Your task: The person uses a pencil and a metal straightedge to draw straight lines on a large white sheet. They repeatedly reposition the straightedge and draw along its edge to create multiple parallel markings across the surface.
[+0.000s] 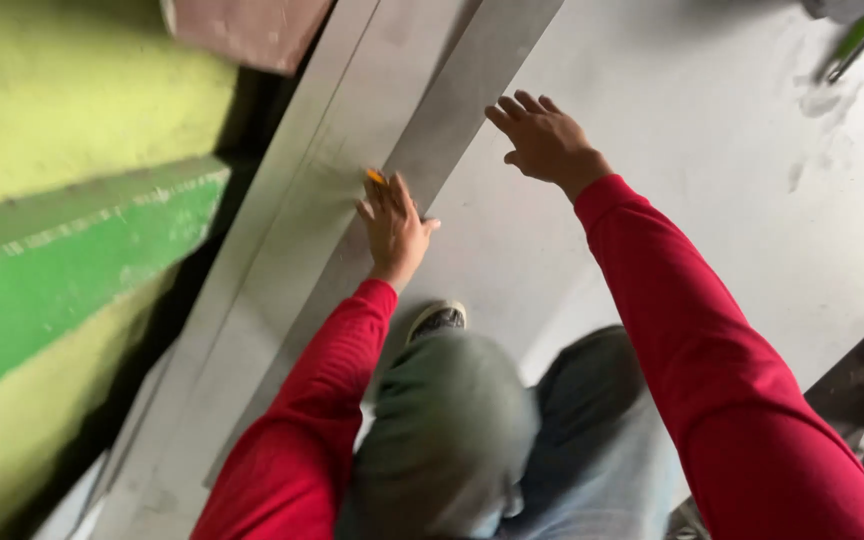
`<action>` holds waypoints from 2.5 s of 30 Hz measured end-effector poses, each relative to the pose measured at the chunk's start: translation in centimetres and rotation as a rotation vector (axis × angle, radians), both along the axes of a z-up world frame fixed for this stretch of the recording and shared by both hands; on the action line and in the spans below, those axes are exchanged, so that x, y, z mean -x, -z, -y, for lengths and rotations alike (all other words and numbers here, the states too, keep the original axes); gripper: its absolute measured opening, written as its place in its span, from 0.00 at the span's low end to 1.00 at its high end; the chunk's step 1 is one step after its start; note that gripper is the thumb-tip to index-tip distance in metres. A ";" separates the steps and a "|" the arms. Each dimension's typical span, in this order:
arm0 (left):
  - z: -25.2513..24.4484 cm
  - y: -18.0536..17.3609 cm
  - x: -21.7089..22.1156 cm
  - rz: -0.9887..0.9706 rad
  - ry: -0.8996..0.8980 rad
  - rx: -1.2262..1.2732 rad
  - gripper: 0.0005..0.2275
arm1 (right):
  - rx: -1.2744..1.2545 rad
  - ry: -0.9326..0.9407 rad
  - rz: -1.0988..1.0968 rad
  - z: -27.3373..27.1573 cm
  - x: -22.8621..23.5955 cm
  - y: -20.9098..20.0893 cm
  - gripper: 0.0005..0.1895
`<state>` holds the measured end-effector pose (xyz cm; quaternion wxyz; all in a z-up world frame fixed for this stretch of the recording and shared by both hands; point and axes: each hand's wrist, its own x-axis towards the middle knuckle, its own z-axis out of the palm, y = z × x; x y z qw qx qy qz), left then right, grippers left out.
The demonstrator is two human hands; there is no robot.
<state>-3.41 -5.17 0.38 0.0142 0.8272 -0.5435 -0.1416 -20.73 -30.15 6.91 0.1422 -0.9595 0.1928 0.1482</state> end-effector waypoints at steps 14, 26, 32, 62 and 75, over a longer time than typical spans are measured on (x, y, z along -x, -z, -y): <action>0.1 0.3 0.4 -0.041 -0.073 -0.007 0.53 | 0.287 -0.202 -0.224 8.8 -2.7 -5.1 0.27; 1.8 -4.3 1.2 0.181 -0.163 0.149 0.22 | 0.180 -0.610 -0.280 15.2 -8.1 -4.9 0.61; 0.2 -1.8 1.8 0.074 -0.153 -0.005 0.40 | 0.169 -0.687 -0.215 17.4 -5.5 -0.9 0.71; 5.8 -4.8 1.4 -0.077 -0.558 0.000 0.54 | 0.241 -0.554 -0.064 53.1 -3.7 -1.0 0.53; 12.6 -5.7 3.0 -0.052 -0.451 0.138 0.45 | 0.090 -0.586 0.057 49.1 -3.7 0.7 0.61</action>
